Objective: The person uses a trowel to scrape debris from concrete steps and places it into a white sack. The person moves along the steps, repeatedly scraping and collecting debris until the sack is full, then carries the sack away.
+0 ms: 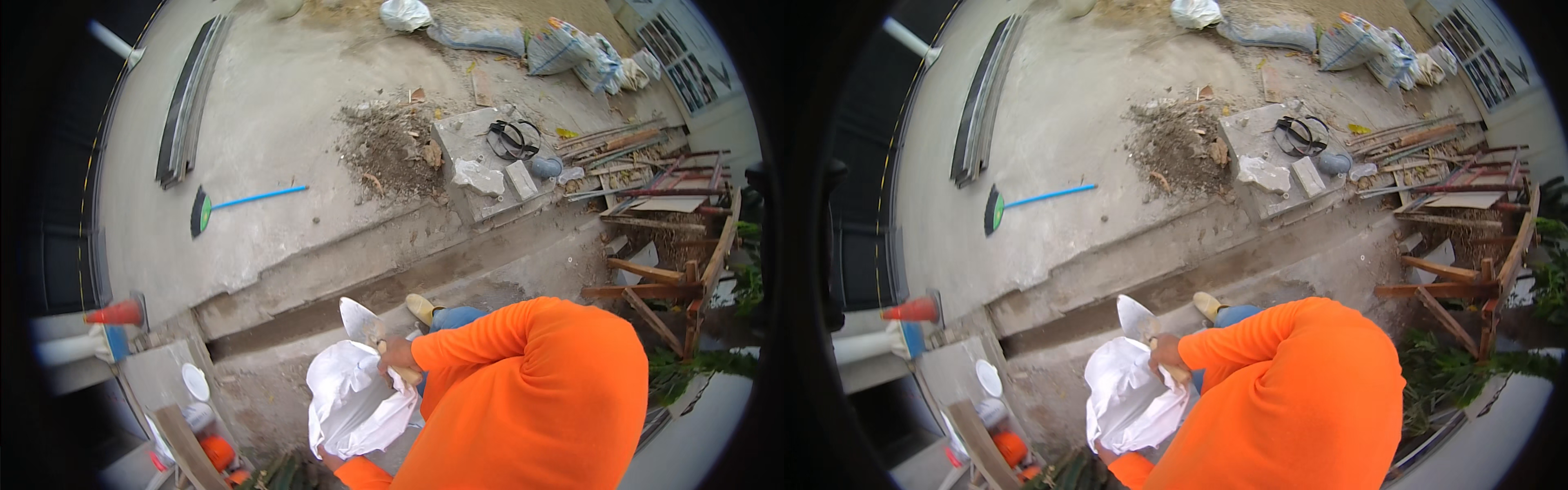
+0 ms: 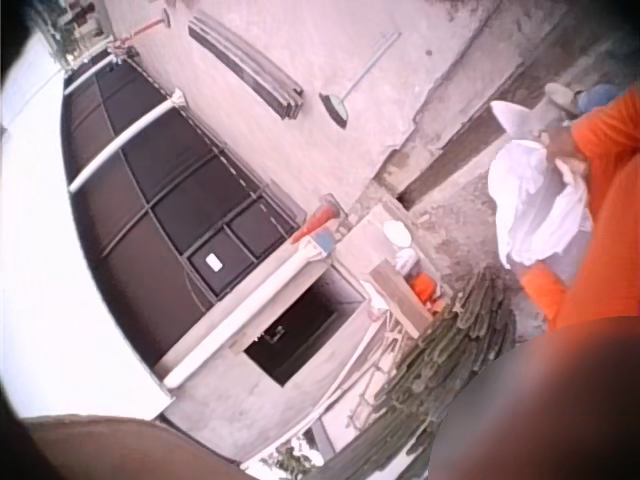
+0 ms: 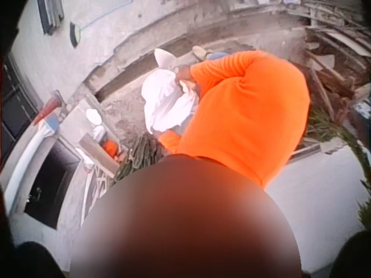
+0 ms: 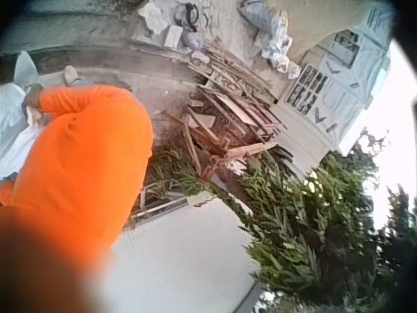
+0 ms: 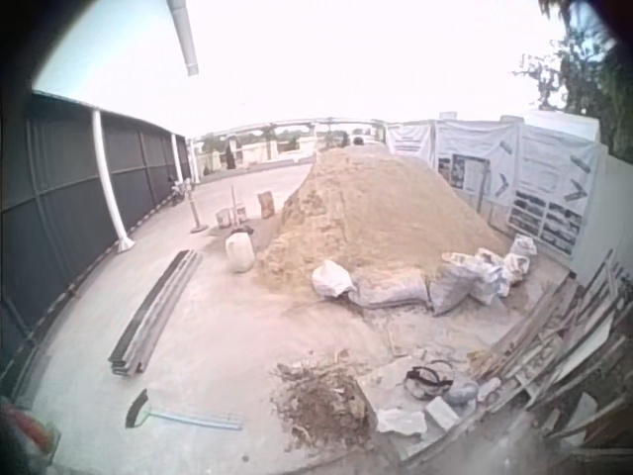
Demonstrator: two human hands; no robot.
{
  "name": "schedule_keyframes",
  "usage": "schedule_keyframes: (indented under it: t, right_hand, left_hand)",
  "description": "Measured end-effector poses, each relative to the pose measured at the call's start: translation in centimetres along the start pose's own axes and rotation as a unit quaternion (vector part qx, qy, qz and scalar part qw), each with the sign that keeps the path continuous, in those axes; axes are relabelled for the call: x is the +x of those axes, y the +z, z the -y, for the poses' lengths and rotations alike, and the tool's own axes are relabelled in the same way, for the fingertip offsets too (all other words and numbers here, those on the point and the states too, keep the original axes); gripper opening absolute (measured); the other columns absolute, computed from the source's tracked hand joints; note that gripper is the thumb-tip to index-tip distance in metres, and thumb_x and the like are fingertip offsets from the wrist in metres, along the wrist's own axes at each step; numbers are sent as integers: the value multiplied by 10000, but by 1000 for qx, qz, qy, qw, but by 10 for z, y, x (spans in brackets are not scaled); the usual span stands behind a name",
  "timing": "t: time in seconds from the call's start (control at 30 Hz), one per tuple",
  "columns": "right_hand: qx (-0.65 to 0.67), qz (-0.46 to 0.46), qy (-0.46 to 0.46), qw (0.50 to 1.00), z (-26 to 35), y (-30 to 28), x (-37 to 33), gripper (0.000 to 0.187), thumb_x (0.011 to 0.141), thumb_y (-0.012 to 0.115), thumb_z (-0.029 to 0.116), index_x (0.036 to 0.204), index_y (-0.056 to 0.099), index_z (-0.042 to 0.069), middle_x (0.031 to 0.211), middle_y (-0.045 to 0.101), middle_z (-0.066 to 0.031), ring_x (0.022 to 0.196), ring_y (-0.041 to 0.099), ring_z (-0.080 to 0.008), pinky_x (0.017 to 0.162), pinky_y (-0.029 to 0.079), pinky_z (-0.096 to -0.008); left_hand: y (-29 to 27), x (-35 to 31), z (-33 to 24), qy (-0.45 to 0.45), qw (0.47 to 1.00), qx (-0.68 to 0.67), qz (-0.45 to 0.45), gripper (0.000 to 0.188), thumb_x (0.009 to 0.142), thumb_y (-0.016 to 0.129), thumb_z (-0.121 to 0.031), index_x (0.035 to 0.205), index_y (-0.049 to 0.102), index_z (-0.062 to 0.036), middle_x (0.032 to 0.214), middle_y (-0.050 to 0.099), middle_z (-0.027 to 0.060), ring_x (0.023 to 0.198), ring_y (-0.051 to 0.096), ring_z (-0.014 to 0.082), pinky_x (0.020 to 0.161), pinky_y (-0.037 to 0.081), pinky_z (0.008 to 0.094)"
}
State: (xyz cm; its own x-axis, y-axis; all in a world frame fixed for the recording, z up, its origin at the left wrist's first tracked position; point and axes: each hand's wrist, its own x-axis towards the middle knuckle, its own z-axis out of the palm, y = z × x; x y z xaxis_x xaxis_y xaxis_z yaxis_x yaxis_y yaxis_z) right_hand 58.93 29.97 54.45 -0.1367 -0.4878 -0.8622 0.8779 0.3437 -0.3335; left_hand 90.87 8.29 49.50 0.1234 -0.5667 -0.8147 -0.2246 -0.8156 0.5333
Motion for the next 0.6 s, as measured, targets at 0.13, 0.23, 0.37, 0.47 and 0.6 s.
schedule_keyframes:
  t: [0.13, 0.23, 0.37, 0.47, 0.6]
  right_hand:
    - [63, -26, -160, 985, 89, -15, 6, 358, 711, 729, -71, 1053, 633, -26, 826, 683, -195, 649, 691, -317, 546, 561, -465]
    - [124, -15, -217, 968, 157, -25, 10, 440, 724, 708, -91, 1141, 590, -21, 877, 677, -175, 705, 695, -300, 608, 573, -448]
    - [93, -102, -340, 930, 269, -20, 18, 509, 742, 719, -94, 1216, 548, -21, 961, 681, -155, 789, 706, -259, 680, 594, -428]
    - [134, -60, -401, 904, 370, -18, 21, 481, 743, 750, -75, 1177, 552, -22, 1010, 682, -151, 803, 709, -244, 663, 602, -420]
    - [159, -16, -434, 887, 510, -19, 19, 484, 790, 764, -51, 1203, 515, -4, 1035, 652, -132, 812, 705, -235, 679, 611, -402]
  left_hand:
    - [105, -3, -98, 66, 993, 8, 94, 604, 1015, 526, -461, 1391, 551, 10, 1319, 653, 194, 1168, 656, 357, 1011, 541, 482]
    - [188, -20, -185, 129, 976, 6, 176, 595, 1016, 526, -457, 1387, 556, 8, 1317, 655, 192, 1170, 655, 356, 1014, 540, 480]
    - [302, -60, -314, 206, 931, -15, 302, 583, 1017, 526, -450, 1381, 562, 5, 1314, 658, 189, 1174, 654, 354, 1018, 538, 477]
    - [389, -92, -420, 246, 882, -41, 399, 575, 1018, 526, -445, 1376, 567, 3, 1312, 660, 187, 1176, 653, 353, 1021, 537, 475]
    - [522, -110, -541, 292, 841, -33, 453, 516, 1049, 487, -386, 1400, 551, -12, 1370, 631, 168, 1223, 627, 346, 1063, 499, 490]
